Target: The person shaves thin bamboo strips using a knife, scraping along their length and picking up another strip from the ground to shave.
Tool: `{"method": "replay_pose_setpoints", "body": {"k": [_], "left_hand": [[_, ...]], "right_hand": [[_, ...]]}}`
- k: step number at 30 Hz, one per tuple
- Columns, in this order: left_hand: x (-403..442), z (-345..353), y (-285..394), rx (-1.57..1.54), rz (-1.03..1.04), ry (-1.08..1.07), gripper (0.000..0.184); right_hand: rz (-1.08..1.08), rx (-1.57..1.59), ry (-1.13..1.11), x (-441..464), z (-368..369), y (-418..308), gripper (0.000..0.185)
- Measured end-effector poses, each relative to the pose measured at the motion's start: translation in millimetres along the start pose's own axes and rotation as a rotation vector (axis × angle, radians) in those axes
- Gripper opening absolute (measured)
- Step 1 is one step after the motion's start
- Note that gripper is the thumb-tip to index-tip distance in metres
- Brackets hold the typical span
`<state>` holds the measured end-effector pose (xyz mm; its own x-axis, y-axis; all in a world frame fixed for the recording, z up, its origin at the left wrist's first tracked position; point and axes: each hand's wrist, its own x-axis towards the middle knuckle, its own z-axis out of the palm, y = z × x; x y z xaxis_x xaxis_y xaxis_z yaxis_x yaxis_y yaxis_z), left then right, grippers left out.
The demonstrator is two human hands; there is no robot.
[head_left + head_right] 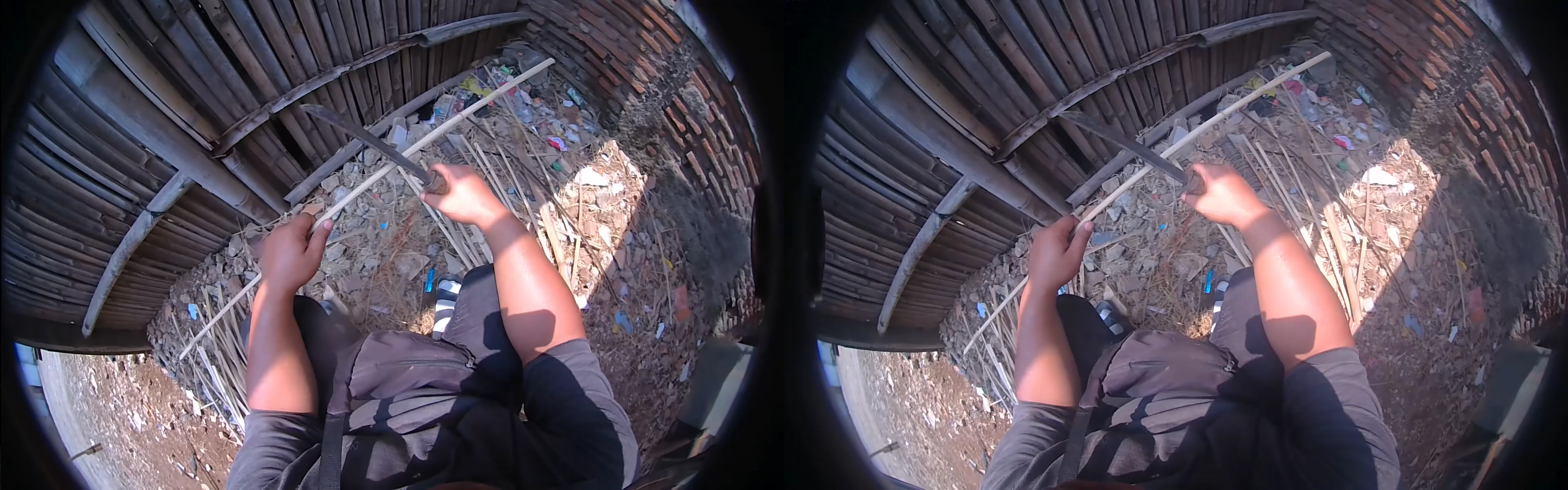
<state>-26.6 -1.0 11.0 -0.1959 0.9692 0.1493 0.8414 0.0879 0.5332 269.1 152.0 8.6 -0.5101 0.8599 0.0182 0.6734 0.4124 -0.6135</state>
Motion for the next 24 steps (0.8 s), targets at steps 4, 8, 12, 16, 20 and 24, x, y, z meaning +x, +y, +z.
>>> {"method": "replay_pose_setpoints", "body": {"k": [4,8,12,16,20,24], "left_hand": [[-1.2,0.1,-1.1,-0.011,-0.025,-0.062,0.046],[-1.1,-0.7,-5.2,0.020,-0.033,-0.030,0.046],[-3.4,-9.4,0.7,0.058,-0.050,-0.028,0.046],[-0.9,-5.1,0.0,0.068,-0.045,-0.068,0.046],[0.5,-0.8,1.4,0.052,-0.004,-0.057,0.046],[-0.2,-0.4,0.6,0.007,-0.076,-0.107,0.048]], "right_hand": [[-0.079,-0.194,-0.065,-5.3,24.1,-9.8,0.047],[-0.103,-0.073,0.036,12.8,18.5,22.3,0.056],[0.125,0.208,0.140,19.7,3.4,61.3,0.058],[0.164,0.250,0.106,15.3,-0.1,57.4,0.058],[-0.014,0.052,0.110,11.6,19.9,37.1,0.053],[-0.123,-0.063,-0.063,2.4,23.5,-0.6,0.046]]}}
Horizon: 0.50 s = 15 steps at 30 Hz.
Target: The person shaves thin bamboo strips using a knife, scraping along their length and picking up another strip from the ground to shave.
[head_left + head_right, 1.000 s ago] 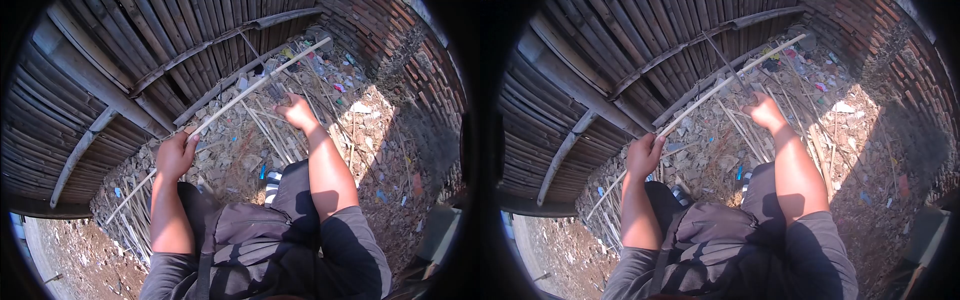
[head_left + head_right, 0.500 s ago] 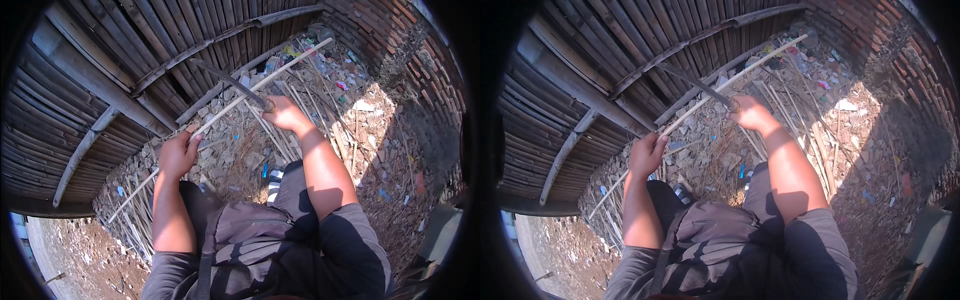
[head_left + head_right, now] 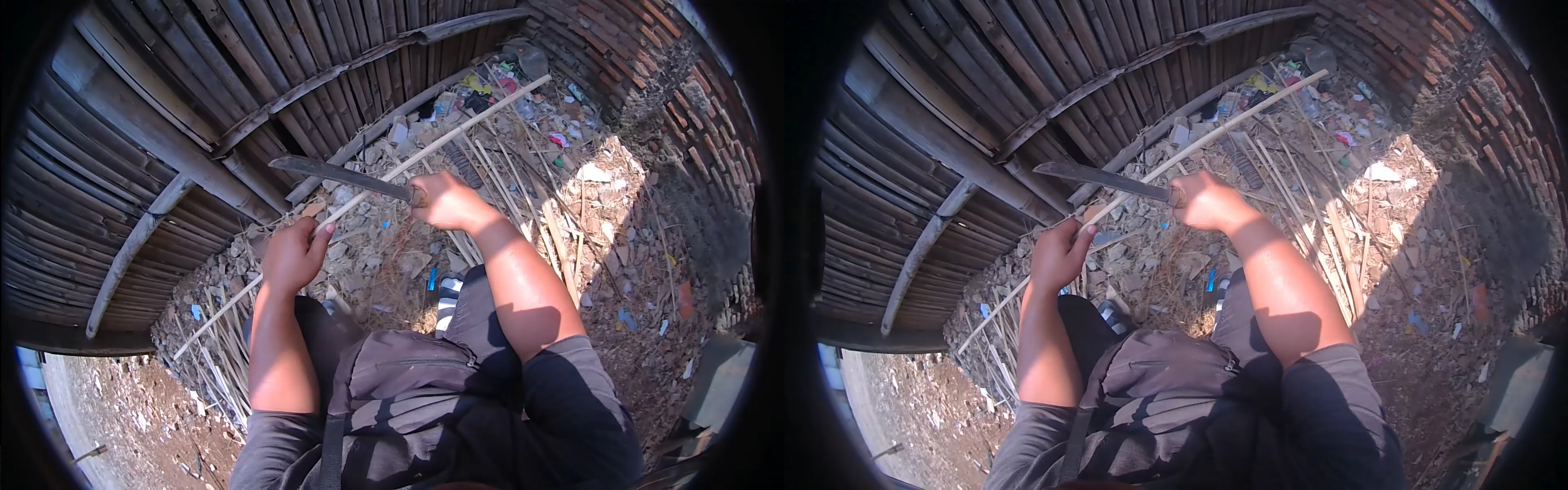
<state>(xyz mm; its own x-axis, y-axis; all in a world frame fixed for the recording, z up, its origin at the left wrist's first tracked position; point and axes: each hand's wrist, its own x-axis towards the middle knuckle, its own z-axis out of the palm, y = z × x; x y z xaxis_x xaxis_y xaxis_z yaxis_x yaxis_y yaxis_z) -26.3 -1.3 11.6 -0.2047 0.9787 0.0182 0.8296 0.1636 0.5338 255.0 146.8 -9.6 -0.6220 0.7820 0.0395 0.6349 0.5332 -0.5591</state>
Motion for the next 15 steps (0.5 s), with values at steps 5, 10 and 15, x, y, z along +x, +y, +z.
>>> {"method": "replay_pose_setpoints", "body": {"k": [5,10,15], "left_hand": [[0.1,-1.7,-8.6,0.011,0.037,0.044,0.048],[0.4,-9.9,-15.5,-0.047,0.000,0.073,0.048],[-0.9,-13.9,-14.0,0.026,0.010,0.071,0.049]], "right_hand": [[-0.021,-0.010,0.062,-1.3,-0.3,9.1,0.050],[0.116,0.146,0.223,4.6,-14.1,59.7,0.062],[0.303,0.285,0.179,-3.0,-28.7,59.7,0.061]]}}
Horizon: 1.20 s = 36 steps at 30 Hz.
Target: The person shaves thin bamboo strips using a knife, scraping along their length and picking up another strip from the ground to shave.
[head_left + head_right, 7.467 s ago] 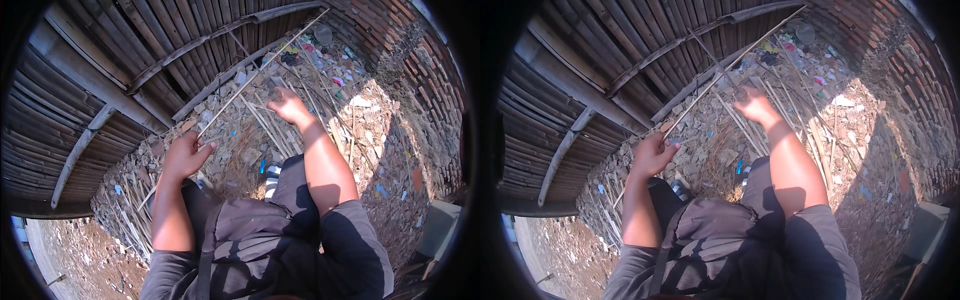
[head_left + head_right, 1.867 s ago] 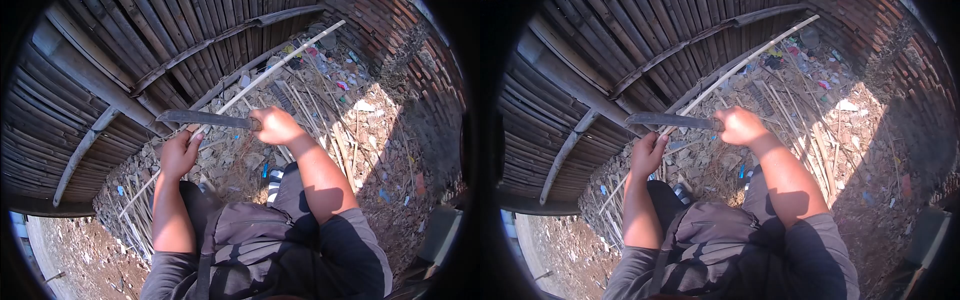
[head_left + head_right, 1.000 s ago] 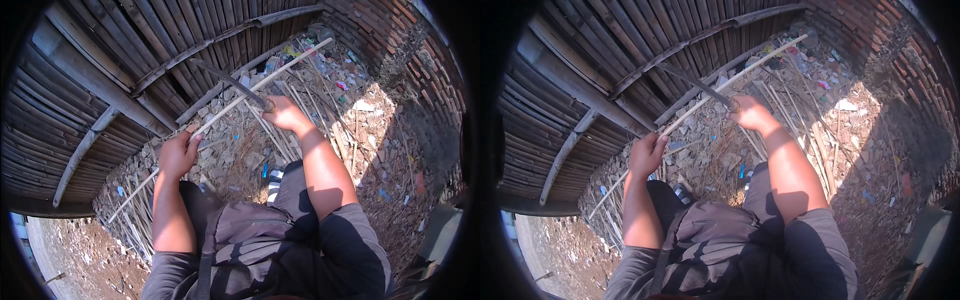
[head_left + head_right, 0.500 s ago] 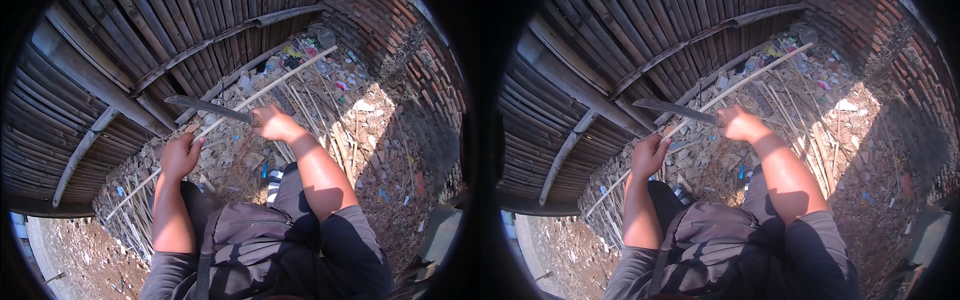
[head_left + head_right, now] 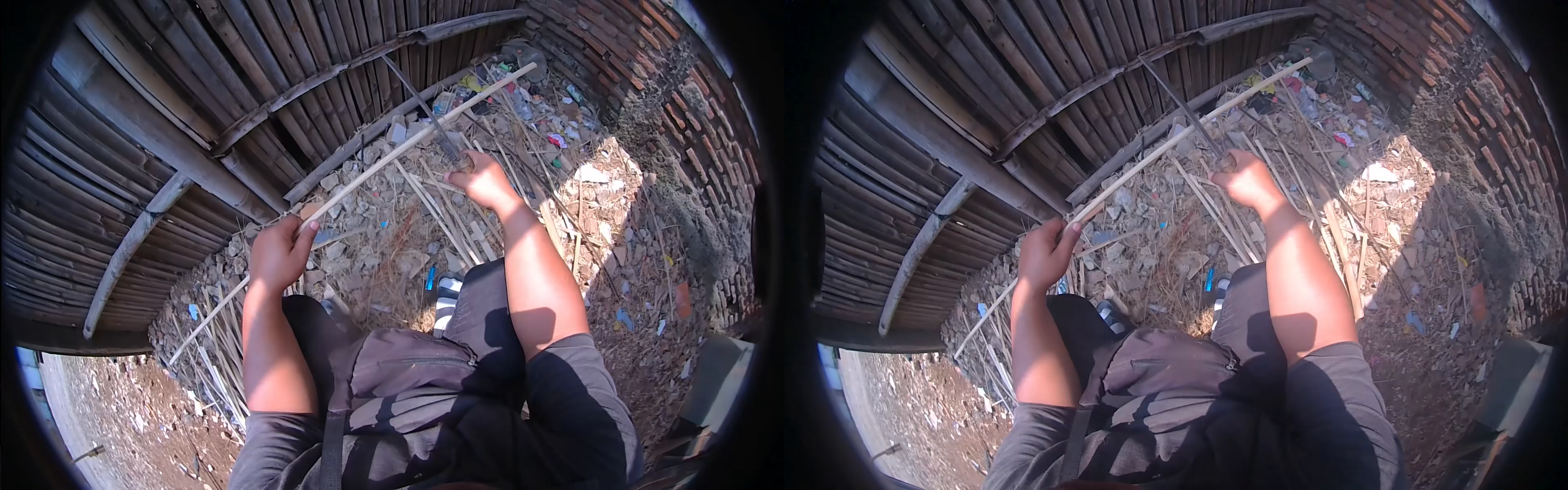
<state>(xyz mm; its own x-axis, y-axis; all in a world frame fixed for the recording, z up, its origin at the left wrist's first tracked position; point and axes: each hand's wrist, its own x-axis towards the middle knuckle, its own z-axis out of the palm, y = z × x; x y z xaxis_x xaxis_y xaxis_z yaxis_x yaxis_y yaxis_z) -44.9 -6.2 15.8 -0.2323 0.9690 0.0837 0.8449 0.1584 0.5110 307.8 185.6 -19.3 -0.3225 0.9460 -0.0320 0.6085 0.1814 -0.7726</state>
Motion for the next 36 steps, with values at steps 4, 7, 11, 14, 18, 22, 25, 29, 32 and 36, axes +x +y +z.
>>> {"method": "replay_pose_setpoints", "body": {"k": [4,7,11,14,18,22,25,29,32,36], "left_hand": [[1.0,3.1,3.9,0.022,-0.036,-0.002,0.049],[2.0,10.7,-1.9,-0.043,-0.037,-0.024,0.049],[1.6,9.0,2.8,-0.022,-0.043,-0.059,0.050],[1.8,7.8,5.5,0.019,-0.042,-0.077,0.051],[2.3,8.0,1.2,0.000,-0.050,-0.093,0.052],[1.8,4.5,-0.3,-0.069,-0.086,-0.107,0.053],[1.5,2.2,-1.1,-0.042,-0.090,-0.103,0.054],[0.8,1.2,2.6,0.006,-0.057,-0.094,0.053],[1.2,3.2,2.2,0.018,-0.042,-0.083,0.051],[2.3,5.9,-6.6,-0.036,-0.038,-0.081,0.051]], "right_hand": [[-0.172,-0.081,0.084,2.7,18.1,-1.0,0.056],[-0.159,-0.150,-0.083,-5.1,21.5,-20.1,0.056],[-0.274,-0.311,-0.166,-11.1,39.1,-27.3,0.051],[-0.162,-0.347,-0.340,-15.0,32.0,-47.7,0.052],[-0.163,-0.328,-0.282,-9.9,34.2,-33.8,0.060],[-0.110,-0.247,-0.119,-1.4,26.6,-11.7,0.069],[-0.144,-0.223,-0.001,2.1,13.7,1.2,0.066],[0.031,0.002,-0.053,7.8,7.2,10.6,0.053],[0.013,-0.003,-0.008,11.6,11.9,21.3,0.049],[-0.011,-0.079,0.017,10.5,8.5,15.1,0.051]]}}
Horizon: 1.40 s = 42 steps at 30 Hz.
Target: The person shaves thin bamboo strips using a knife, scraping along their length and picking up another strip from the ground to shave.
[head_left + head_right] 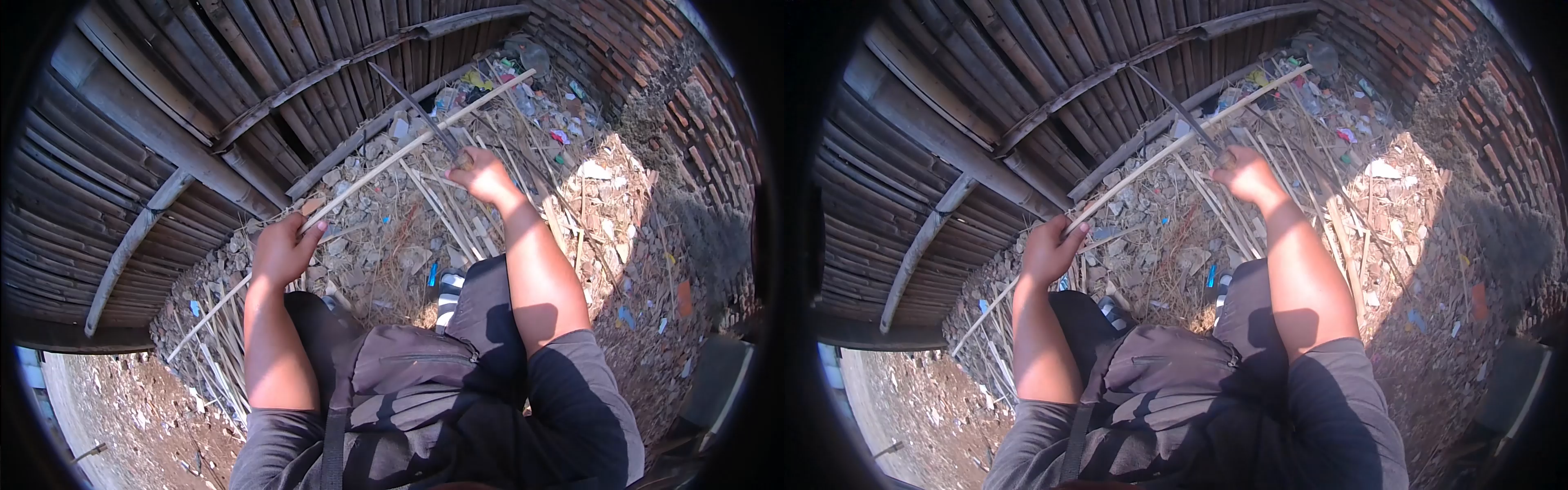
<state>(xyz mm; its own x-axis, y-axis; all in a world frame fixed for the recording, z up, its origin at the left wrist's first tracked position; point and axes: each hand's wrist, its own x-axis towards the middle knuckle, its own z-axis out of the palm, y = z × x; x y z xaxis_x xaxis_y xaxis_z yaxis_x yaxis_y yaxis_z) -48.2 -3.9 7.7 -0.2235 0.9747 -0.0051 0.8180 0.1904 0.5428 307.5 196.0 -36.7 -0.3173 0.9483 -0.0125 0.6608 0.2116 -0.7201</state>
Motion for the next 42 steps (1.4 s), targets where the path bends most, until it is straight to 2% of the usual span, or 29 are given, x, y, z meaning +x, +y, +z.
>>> {"method": "replay_pose_setpoints", "body": {"k": [2,5,8,11,14,17,20,23,26,29,32,35,38,42], "left_hand": [[-0.2,1.7,-2.5,-0.020,-0.006,-0.008,0.053],[-1.0,-0.9,1.3,-0.008,-0.025,-0.027,0.055],[-0.9,-1.6,6.6,0.028,-0.030,-0.037,0.056],[-0.2,-0.2,5.4,0.026,-0.024,-0.050,0.056],[0.6,1.2,2.3,0.016,-0.008,-0.062,0.057],[-1.0,-0.1,4.5,0.024,-0.020,-0.065,0.058],[-0.9,-0.4,4.6,0.017,-0.029,-0.068,0.058],[-0.3,-0.5,3.1,0.023,-0.032,-0.078,0.058],[0.5,1.1,0.8,0.037,-0.033,-0.086,0.057],[1.0,2.1,0.7,0.037,-0.030,-0.092,0.057],[1.0,3.8,-0.4,0.027,-0.012,-0.086,0.056],[-0.1,5.7,-1.2,-0.003,0.004,-0.078,0.052],[0.3,5.1,0.1,0.010,-0.003,-0.091,0.052],[0.7,5.6,0.1,0.010,-0.004,-0.100,0.053]], "right_hand": [[-0.006,-0.028,0.035,-0.1,-1.0,-2.3,0.052],[0.066,0.169,0.064,-8.2,-6.5,-12.6,0.057],[0.078,0.156,0.085,-8.3,-4.9,-9.1,0.061],[0.081,0.118,-0.040,-0.5,-1.5,-1.3,0.066],[0.006,-0.080,-0.036,1.0,7.3,-2.3,0.068],[-0.120,-0.172,0.035,-2.7,16.3,-7.3,0.057],[-0.022,-0.176,-0.115,-3.9,8.9,-20.5,0.071],[-0.004,-0.101,-0.160,2.7,7.0,-11.4,0.074],[0.020,-0.060,-0.072,8.1,12.0,6.9,0.077],[0.063,-0.010,-0.080,12.5,12.7,14.8,0.079],[0.083,0.000,-0.123,7.0,6.9,2.5,0.078],[-0.005,-0.112,-0.071,4.1,9.9,-0.6,0.075],[0.015,-0.062,-0.191,2.3,6.0,-12.1,0.074],[-0.027,-0.103,-0.190,-0.3,9.8,-13.2,0.075]]}}
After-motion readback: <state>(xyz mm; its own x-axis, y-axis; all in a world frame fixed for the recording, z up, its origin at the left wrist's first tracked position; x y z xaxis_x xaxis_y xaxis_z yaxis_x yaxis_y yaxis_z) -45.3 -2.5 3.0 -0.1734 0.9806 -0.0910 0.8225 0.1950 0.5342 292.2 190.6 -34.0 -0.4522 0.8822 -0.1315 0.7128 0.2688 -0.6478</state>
